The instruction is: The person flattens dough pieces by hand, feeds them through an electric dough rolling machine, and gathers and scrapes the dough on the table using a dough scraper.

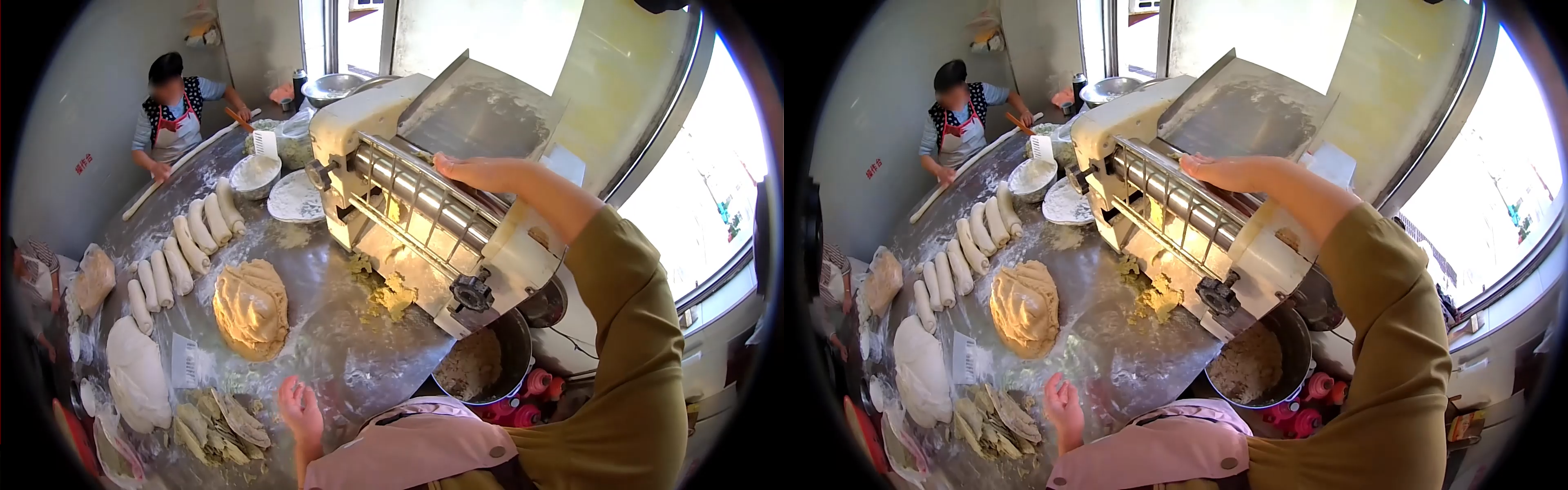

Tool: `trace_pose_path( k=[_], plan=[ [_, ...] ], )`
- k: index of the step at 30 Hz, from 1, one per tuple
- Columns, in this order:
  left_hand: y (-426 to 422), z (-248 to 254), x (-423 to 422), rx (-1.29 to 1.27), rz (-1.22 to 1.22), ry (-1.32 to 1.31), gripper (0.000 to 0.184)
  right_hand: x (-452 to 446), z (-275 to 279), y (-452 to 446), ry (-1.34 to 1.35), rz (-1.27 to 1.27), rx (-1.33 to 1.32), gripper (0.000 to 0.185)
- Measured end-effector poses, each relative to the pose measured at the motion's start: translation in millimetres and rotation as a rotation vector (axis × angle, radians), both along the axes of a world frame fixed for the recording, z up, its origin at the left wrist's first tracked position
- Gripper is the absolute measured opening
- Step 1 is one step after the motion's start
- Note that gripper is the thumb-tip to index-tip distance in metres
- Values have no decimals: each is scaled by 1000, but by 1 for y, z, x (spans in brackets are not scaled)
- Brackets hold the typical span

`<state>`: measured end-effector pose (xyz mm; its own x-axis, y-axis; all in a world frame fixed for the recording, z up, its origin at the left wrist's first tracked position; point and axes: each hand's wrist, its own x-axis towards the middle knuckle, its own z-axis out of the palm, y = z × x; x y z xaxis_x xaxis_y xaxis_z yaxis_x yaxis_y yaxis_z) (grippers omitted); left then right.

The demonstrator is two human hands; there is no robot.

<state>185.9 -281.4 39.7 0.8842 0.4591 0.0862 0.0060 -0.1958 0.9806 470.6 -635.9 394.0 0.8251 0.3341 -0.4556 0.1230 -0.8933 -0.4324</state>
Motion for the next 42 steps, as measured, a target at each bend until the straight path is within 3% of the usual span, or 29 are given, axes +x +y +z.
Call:
trace_pose_path(
  k=[3,5,8,9,11,12,14,16,19,22,24,26,29,32,34,38,42],
  plan=[
    [0,17,-4,8,33,32,38,26,-15,-9,77,-90,32,98],
    [7,20,-9,39,77,45,38,0,13,5,-83,-209,46,90],
    [28,12,-29,83,188,26,36,28,3,-25,-492,29,410,71],
    [33,16,-33,80,256,10,36,32,5,-37,-636,55,404,60],
    [56,17,-47,938,186,-114,35,6,17,-15,-817,64,346,60],
    [52,32,-53,845,271,-12,33,-13,13,11,-838,115,340,61],
    [52,35,-65,378,495,34,33,-60,-4,61,-804,275,344,62],
    [58,52,-77,291,609,92,35,-107,-36,110,-641,495,372,64],
    [82,49,-96,496,753,111,40,-150,-99,191,-237,667,415,69],
    [124,37,-115,626,920,118,42,-179,-165,278,248,410,450,77],
    [158,35,-127,650,989,148,47,-201,-205,329,318,321,455,90],
    [198,27,-137,651,1035,169,54,-225,-221,381,249,400,259,103],
    [258,14,-149,587,966,306,64,-250,-267,433,182,306,220,113],
    [309,4,-150,323,806,376,73,-256,-298,460,218,203,222,113],
    [329,-15,-144,343,647,432,74,-258,-309,464,150,199,233,113],
    [331,-39,-138,347,513,411,71,-242,-316,456,220,187,233,87],
    [320,-21,-140,277,434,508,66,-232,-341,439,325,137,285,67]
  ],
)
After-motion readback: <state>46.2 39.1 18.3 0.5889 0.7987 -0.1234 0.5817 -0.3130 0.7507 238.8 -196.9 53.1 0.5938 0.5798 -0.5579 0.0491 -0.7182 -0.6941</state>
